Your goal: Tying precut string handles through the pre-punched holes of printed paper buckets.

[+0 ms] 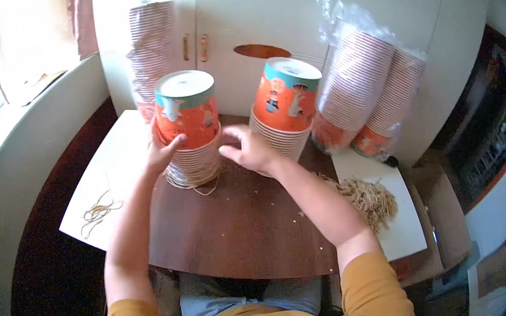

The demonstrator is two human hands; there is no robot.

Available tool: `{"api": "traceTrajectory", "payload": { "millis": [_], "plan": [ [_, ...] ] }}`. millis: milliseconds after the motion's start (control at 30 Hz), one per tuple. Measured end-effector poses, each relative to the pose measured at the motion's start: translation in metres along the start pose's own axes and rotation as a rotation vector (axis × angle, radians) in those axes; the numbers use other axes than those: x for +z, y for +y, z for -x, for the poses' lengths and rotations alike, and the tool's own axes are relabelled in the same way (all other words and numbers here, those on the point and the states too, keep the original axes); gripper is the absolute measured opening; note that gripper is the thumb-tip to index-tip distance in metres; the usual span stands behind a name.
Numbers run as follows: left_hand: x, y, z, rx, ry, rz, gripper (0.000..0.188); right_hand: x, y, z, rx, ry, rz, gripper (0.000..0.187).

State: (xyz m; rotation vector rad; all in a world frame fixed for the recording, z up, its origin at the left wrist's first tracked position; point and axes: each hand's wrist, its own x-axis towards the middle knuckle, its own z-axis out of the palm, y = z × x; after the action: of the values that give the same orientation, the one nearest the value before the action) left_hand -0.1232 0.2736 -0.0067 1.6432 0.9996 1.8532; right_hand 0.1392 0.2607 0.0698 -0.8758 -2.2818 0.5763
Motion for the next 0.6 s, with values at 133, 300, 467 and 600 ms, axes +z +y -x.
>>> {"api": "traceTrajectory", "payload": {
  "millis": [133,300,467,600],
  "plan": [
    [0.039,0.1,0.032,0.201,-0.004,-0.893,0.072,-0.095,-0.013,0.018,-0.114,0.632,0.748,0.042],
    [0.085,0.274,0.084,0.218,-0.87,-0.231,0.033,-0.154,0.026,-0.002,-0.007,0.445,0.922,0.045],
    [0.099,0.316,0.101,0.323,-0.942,-0.225,0.035,-0.167,0.04,-0.026,-0.03,0.498,0.863,0.039],
    [0.126,0.327,0.097,0.35,-0.902,-0.313,0.036,-0.2,0.014,-0.043,0.123,0.576,0.479,0.03]
  ]
}}
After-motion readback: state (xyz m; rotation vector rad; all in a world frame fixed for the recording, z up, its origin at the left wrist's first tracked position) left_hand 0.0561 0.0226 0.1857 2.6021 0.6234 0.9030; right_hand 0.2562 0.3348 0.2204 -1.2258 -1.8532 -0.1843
